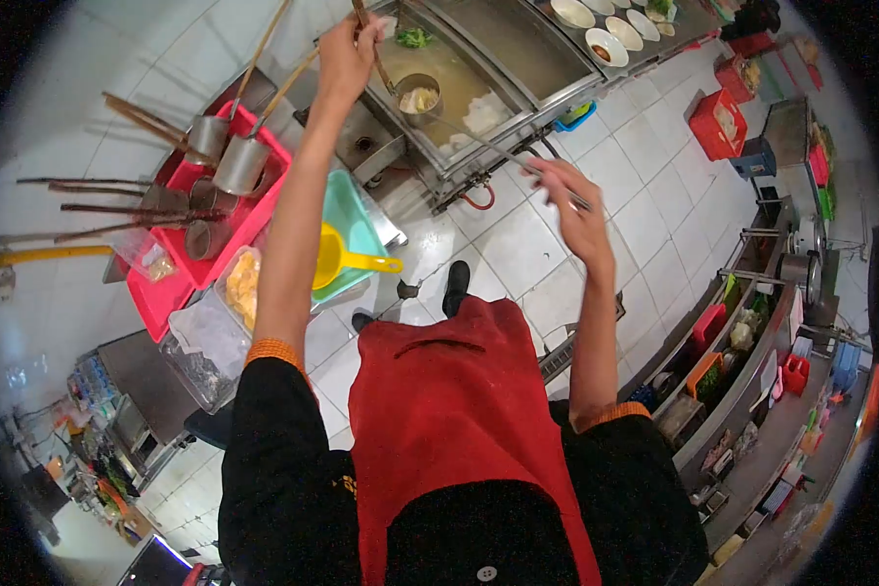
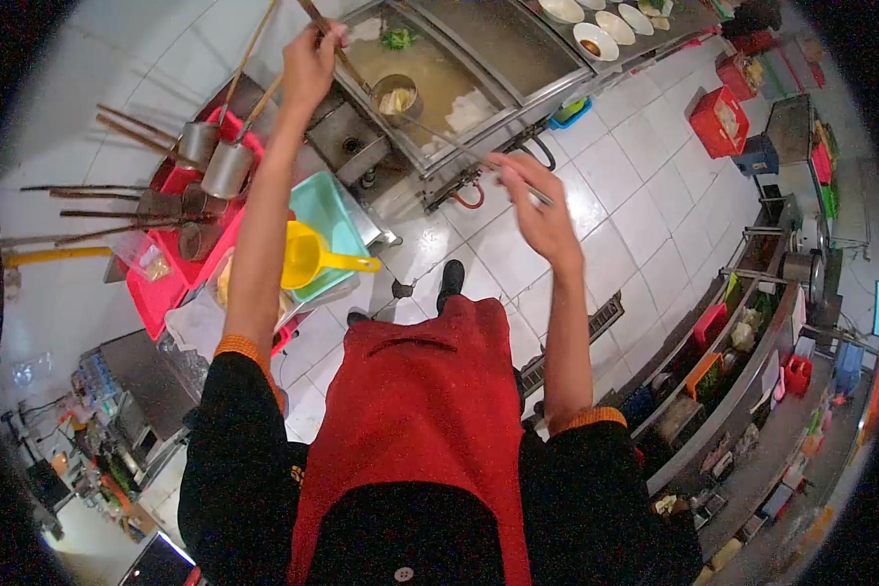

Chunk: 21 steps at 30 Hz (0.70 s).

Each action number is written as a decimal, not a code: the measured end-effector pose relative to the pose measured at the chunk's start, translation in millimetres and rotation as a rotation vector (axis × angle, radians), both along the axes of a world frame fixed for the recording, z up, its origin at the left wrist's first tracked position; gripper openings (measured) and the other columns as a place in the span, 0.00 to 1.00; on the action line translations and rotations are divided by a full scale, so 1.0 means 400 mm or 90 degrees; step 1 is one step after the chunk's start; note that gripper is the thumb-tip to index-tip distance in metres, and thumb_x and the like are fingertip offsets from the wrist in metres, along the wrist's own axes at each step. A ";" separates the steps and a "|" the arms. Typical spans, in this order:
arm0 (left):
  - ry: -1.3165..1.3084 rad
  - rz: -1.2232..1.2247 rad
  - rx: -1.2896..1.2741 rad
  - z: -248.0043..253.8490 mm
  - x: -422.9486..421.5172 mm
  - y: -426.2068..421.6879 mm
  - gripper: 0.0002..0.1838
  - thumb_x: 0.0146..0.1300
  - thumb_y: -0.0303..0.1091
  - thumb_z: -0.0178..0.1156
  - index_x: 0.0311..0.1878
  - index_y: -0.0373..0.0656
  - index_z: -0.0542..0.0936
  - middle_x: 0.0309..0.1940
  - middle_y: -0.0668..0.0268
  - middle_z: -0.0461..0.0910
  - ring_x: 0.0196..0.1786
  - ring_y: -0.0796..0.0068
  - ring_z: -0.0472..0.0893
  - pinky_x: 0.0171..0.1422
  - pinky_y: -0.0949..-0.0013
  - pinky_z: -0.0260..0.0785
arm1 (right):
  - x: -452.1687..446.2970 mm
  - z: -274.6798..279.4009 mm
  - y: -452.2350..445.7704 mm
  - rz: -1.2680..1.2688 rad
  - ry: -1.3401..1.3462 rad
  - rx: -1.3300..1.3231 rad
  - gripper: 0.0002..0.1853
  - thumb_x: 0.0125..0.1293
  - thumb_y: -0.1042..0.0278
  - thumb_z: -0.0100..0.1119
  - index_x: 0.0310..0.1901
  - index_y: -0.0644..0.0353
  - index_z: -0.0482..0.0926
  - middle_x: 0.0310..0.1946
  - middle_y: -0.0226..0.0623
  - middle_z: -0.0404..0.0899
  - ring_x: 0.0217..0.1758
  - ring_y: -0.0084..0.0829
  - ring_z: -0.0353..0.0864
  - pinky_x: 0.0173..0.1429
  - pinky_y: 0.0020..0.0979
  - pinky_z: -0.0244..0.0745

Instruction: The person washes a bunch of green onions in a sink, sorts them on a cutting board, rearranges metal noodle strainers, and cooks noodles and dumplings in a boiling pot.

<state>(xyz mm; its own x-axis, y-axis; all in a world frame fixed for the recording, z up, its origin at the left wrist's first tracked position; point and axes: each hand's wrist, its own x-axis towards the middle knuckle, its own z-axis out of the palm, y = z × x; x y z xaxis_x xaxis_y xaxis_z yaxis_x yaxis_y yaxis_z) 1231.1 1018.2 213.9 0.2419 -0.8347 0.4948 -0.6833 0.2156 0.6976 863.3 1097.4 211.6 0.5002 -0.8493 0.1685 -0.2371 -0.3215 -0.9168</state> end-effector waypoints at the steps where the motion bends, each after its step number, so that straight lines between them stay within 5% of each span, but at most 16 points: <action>1: 0.029 0.010 -0.030 -0.037 -0.029 -0.026 0.11 0.69 0.35 0.59 0.44 0.35 0.79 0.33 0.59 0.84 0.39 0.69 0.85 0.45 0.67 0.74 | 0.017 -0.039 -0.051 0.009 0.015 -0.031 0.15 0.74 0.66 0.49 0.51 0.66 0.81 0.41 0.40 0.81 0.40 0.29 0.78 0.44 0.29 0.73; 6: 0.055 0.068 0.004 -0.216 -0.102 -0.125 0.08 0.66 0.32 0.61 0.41 0.36 0.81 0.30 0.56 0.84 0.32 0.67 0.82 0.41 0.67 0.73 | 0.186 -0.229 -0.297 0.021 0.189 -0.214 0.13 0.67 0.66 0.52 0.44 0.67 0.81 0.42 0.51 0.79 0.44 0.53 0.79 0.50 0.45 0.75; 15: 0.182 0.026 0.060 -0.280 -0.145 -0.107 0.05 0.64 0.24 0.57 0.39 0.36 0.81 0.32 0.58 0.85 0.38 0.72 0.83 0.49 0.69 0.74 | 0.353 -0.527 -0.552 0.020 0.353 -0.222 0.15 0.64 0.62 0.55 0.37 0.68 0.81 0.39 0.56 0.80 0.44 0.57 0.80 0.48 0.50 0.76; 16: 0.234 0.021 0.057 -0.285 -0.156 -0.098 0.08 0.62 0.18 0.51 0.40 0.33 0.80 0.36 0.58 0.84 0.41 0.71 0.83 0.50 0.70 0.74 | 0.352 -0.537 -0.567 0.028 0.354 -0.225 0.15 0.64 0.62 0.55 0.37 0.68 0.81 0.39 0.56 0.80 0.44 0.57 0.80 0.48 0.50 0.76; 19: 0.328 0.006 0.036 -0.292 -0.154 -0.089 0.14 0.59 0.11 0.44 0.40 0.31 0.79 0.39 0.58 0.83 0.45 0.71 0.82 0.53 0.71 0.74 | 0.318 -0.535 -0.594 0.096 0.306 -0.060 0.17 0.69 0.62 0.53 0.42 0.71 0.81 0.36 0.51 0.84 0.38 0.50 0.84 0.45 0.43 0.79; 21: 0.365 -0.001 0.022 -0.315 -0.141 -0.077 0.14 0.59 0.10 0.44 0.41 0.31 0.78 0.40 0.59 0.83 0.46 0.71 0.82 0.54 0.71 0.74 | 0.285 -0.517 -0.613 -0.051 -0.024 0.241 0.17 0.74 0.62 0.50 0.47 0.70 0.82 0.36 0.44 0.87 0.36 0.36 0.86 0.42 0.35 0.79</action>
<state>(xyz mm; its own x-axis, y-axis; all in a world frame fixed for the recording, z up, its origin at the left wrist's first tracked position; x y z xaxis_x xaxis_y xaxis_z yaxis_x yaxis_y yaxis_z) 1174.6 987.2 87.7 0.4625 -0.8486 0.2569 -0.1940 0.1858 0.9632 977.2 852.2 4.8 0.4291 -0.8912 -0.1474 -0.2115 0.0596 -0.9756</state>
